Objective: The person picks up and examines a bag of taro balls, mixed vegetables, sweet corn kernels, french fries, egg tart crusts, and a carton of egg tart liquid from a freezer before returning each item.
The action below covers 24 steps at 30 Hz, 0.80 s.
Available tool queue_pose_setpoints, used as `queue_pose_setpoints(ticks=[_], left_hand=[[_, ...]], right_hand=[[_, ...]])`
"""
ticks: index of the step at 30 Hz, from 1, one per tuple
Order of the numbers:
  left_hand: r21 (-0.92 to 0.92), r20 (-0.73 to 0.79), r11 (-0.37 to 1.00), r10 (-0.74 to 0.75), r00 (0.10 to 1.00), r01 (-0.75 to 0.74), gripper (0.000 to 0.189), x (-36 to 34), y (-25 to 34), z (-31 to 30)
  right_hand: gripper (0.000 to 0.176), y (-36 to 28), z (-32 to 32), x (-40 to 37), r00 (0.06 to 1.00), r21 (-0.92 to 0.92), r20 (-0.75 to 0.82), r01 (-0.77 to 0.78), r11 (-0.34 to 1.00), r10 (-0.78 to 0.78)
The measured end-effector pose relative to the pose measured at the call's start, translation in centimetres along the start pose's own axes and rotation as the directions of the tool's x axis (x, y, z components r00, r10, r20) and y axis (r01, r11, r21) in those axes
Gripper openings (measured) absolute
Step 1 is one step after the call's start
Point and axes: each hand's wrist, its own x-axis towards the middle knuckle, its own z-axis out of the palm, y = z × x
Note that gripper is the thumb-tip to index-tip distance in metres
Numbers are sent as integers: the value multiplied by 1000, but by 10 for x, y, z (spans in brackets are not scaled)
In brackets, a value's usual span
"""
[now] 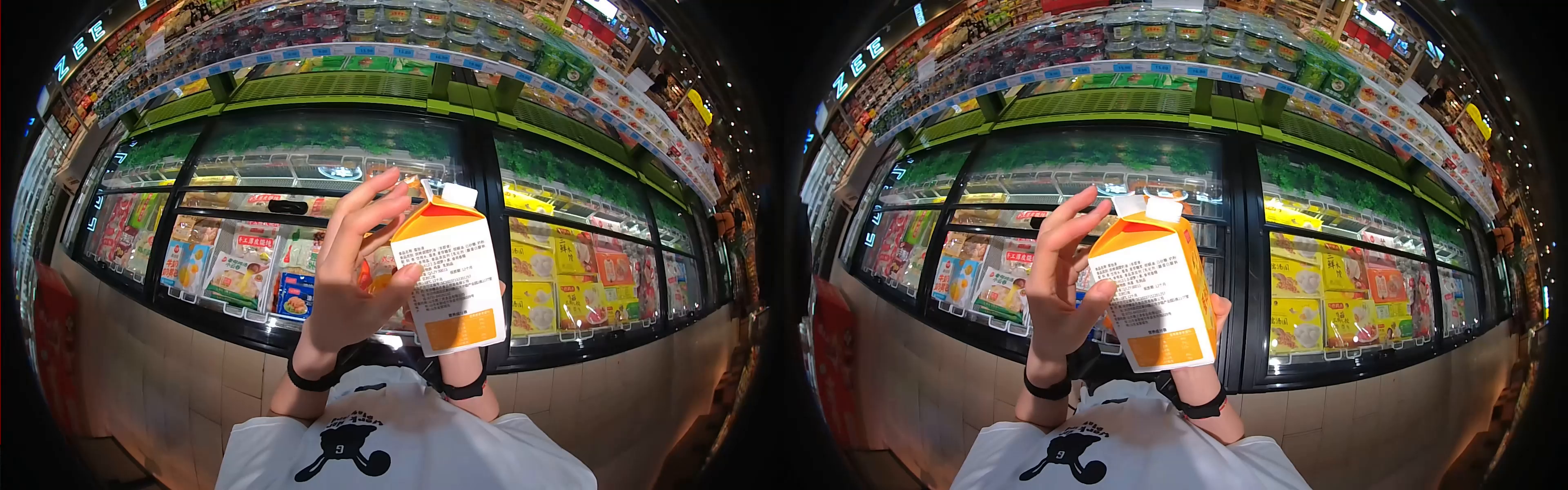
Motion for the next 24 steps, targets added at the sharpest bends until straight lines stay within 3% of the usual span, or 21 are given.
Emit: queue_pose_setpoints(ticks=[1, 4, 8, 11, 13, 16, 17, 18, 20, 21, 22, 23, 24], left_hand=[[-10, 4, 1000, -7, 1000, 7, 47, 0, -1, 0], [215, -18, 971, 116, 993, -109, 38, -2, -1, 0], [274, 29, 944, 184, 982, -185, 38, -3, -3, -2], [289, 57, 951, 100, 993, -112, 38, -8, -7, -8], [458, 50, 888, 22, 999, -42, 38, -12, -11, -19], [465, -29, 867, -187, 982, 179, 38, -35, -30, -45], [507, -42, 826, -264, 964, 248, 38, -44, -38, -53], [501, -29, 828, -275, 961, 252, 38, -56, -48, -61], [565, -64, 678, -532, 844, 470, 39, -85, -76, -75], [540, -36, 650, -617, 786, 535, 40, -104, -98, -83], [515, 37, 673, -636, 771, 531, 41, -120, -119, -86], [416, 70, 689, -675, 734, 594, 42, -141, -147, -86], [285, 82, 605, -788, 610, 743, 44, -160, -179, -82]], right_hand=[[65, 1, -1, 0, 1000, 22, 16, -20, 1000, 20], [65, 3, -4, 0, 992, 78, 65, -115, 990, 110], [65, 0, -9, 2, 983, 52, 93, -164, 985, 159], [65, -21, -7, 7, 997, -154, 59, 62, 986, -53], [68, -49, -8, 4, 971, -233, 180, 195, 953, -154], [68, -87, -15, -12, 885, -542, 93, 429, 722, -456], [68, -100, -22, -19, 880, -545, 80, 433, 718, -469], [67, -114, -31, -25, 870, -651, 15, 382, 656, -493], [66, -130, -41, -33, 846, -748, -51, 320, 581, -531], [65, -133, -44, -38, 881, -845, -227, 34, 533, -415], [64, -134, -47, -38, 854, -861, -415, -257, 440, -313], [64, -126, -52, -28, 838, -849, -469, -342, 403, -277], [65, -121, -76, -22, 832, -854, -483, -378, 359, -273]])
